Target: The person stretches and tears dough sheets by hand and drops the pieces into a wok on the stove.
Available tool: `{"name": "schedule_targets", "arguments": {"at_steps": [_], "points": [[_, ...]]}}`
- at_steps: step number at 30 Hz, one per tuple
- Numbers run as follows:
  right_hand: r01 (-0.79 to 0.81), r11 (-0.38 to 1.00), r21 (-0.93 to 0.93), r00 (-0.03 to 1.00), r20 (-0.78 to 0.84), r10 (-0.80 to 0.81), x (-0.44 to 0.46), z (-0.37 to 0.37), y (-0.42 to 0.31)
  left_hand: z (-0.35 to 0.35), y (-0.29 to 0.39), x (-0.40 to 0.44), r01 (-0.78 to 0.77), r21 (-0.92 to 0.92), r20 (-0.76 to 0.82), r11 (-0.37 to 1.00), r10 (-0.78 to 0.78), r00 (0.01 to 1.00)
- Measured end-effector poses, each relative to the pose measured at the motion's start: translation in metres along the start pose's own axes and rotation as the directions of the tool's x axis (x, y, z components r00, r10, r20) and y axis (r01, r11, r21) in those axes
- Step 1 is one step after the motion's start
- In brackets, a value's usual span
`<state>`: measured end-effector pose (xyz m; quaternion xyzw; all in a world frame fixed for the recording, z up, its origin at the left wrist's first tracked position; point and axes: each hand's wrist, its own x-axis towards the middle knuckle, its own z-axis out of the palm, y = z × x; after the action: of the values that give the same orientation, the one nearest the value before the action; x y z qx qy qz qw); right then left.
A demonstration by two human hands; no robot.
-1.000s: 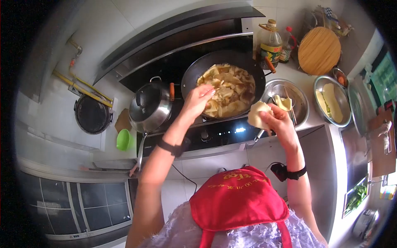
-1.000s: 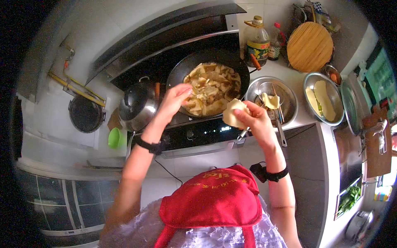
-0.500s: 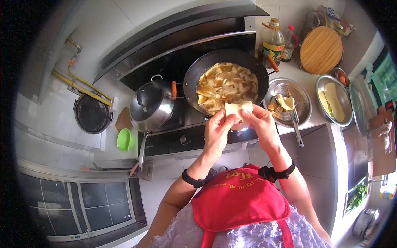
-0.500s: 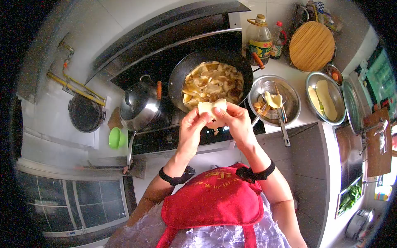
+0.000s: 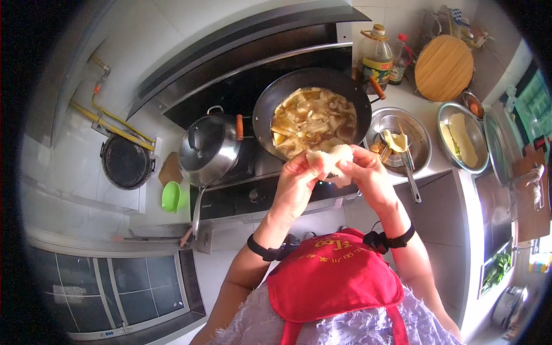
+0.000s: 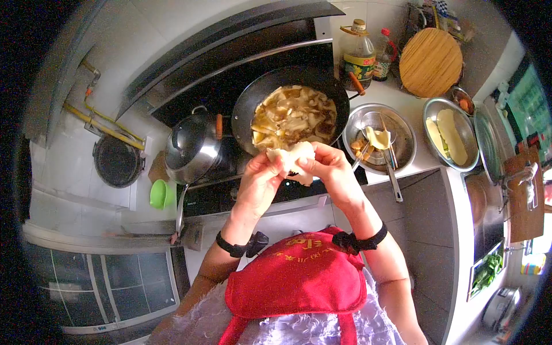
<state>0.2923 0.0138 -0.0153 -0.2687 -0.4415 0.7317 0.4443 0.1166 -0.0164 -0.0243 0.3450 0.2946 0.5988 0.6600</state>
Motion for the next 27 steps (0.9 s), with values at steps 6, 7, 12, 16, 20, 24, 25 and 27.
{"name": "schedule_targets", "arguments": {"at_steps": [6,7,12,16,20,24,25,27], "points": [[0.07,0.889,0.453,0.996,-0.077,-0.039,0.004,-0.022,-0.002,-0.002,0.022,0.001,0.003,-0.203,0.038,0.979,0.005,0.999],[0.056,0.917,0.395,0.997,-0.074,-0.029,0.003,-0.021,-0.002,0.002,0.026,0.0,0.023,-0.159,0.014,0.987,-0.021,1.0],[-0.031,0.966,0.255,0.999,0.025,0.025,0.0,-0.014,-0.009,0.012,0.026,0.0,0.109,0.121,-0.024,0.987,-0.106,0.994],[-0.169,0.964,0.206,0.986,0.031,0.166,0.001,-0.005,-0.01,0.023,0.021,0.0,-0.022,0.358,0.006,0.934,0.021,1.0],[-0.192,0.952,0.237,0.979,-0.018,0.202,0.0,0.009,-0.017,0.022,0.027,0.001,-0.069,0.356,0.004,0.932,0.073,0.997],[-0.153,0.983,0.102,0.988,0.048,0.149,0.008,0.01,-0.009,0.016,0.032,0.001,-0.029,0.471,0.074,0.882,-0.006,0.997],[-0.098,0.992,-0.08,0.994,0.033,0.101,0.008,0.014,-0.012,0.016,0.032,0.001,-0.032,0.521,0.07,0.853,-0.006,0.998],[-0.047,0.983,-0.177,0.999,-0.006,0.047,0.012,0.012,-0.007,0.015,0.031,0.001,-0.044,0.619,0.055,0.784,0.013,0.998]]}}
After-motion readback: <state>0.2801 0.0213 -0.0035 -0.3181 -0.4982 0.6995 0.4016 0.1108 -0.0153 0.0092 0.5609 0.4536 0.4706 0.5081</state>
